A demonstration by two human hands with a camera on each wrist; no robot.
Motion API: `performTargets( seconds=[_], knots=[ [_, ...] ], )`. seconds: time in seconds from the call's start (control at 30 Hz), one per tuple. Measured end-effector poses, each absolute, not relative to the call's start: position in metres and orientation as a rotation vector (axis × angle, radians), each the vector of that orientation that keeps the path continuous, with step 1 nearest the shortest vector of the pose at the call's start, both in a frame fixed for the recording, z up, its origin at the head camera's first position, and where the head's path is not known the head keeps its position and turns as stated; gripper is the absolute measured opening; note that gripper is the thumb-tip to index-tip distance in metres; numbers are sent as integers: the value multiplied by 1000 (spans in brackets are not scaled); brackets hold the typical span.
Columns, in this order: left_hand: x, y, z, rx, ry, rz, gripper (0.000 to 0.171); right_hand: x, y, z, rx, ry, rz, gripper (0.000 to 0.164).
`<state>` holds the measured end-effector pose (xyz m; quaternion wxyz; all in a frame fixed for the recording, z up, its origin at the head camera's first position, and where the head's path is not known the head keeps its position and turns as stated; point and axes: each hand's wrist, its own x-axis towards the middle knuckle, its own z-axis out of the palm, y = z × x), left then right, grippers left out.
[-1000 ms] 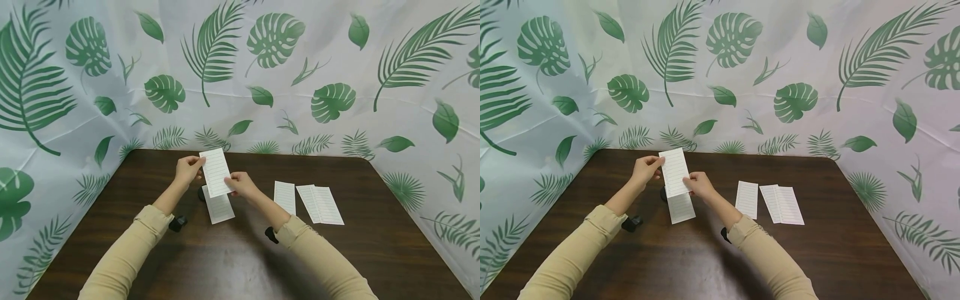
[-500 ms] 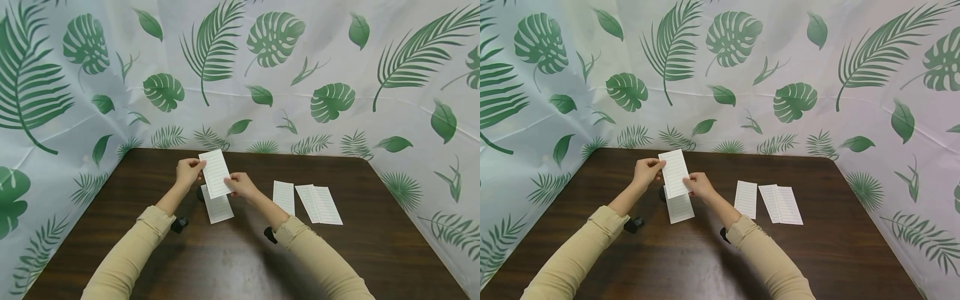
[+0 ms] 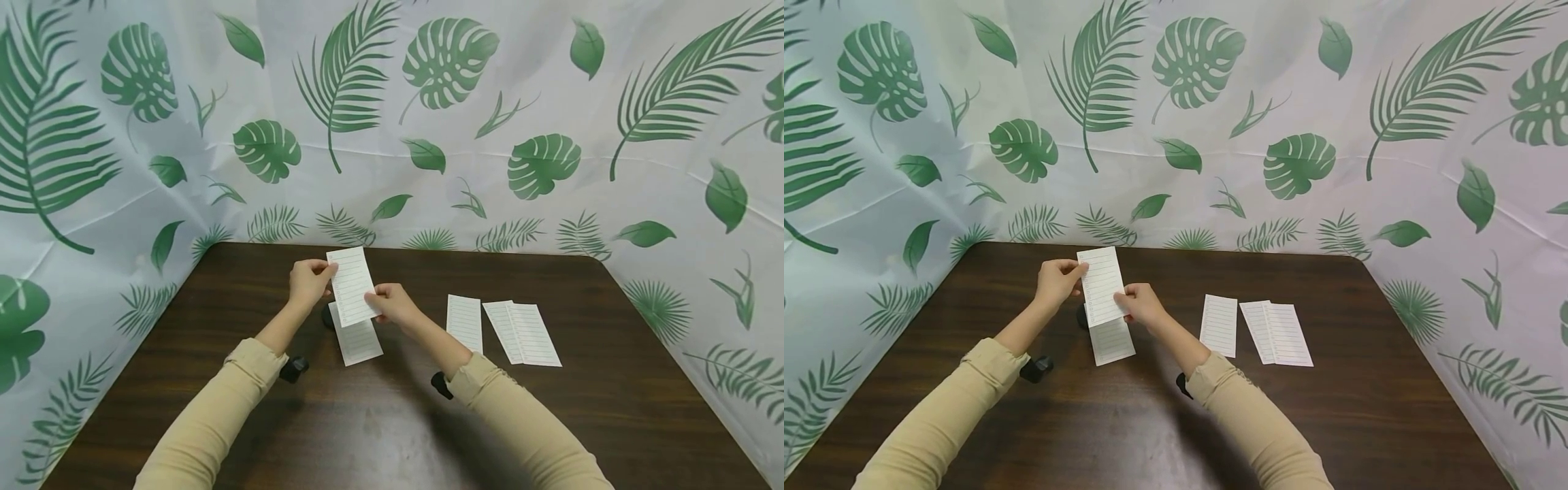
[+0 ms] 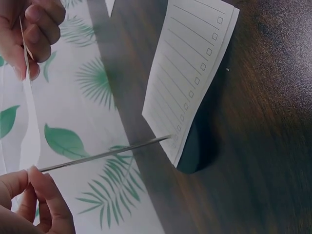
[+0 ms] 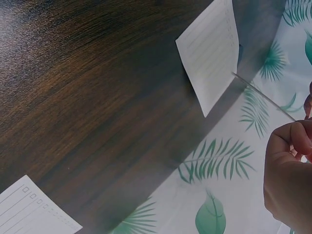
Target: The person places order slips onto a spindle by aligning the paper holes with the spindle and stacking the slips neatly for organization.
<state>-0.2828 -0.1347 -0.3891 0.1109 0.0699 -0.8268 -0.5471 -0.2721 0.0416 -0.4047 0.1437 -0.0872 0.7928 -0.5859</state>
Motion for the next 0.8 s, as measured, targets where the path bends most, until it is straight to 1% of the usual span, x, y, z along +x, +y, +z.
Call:
performTargets(
  seconds=[0.17, 0.5, 0.8],
  knots=[
    [-283, -136, -390, 204, -2414, -1657, 28, -271, 41, -404, -228, 2290, -1673, 24],
    [-285, -136, -394, 143, -2434, -1595, 25, -267, 42, -405, -270, 2305, -1653, 23],
    [-286, -141, -393, 224, -2360, -1884, 30, -269, 41, -408, -180, 2326, -1650, 20]
  ],
)
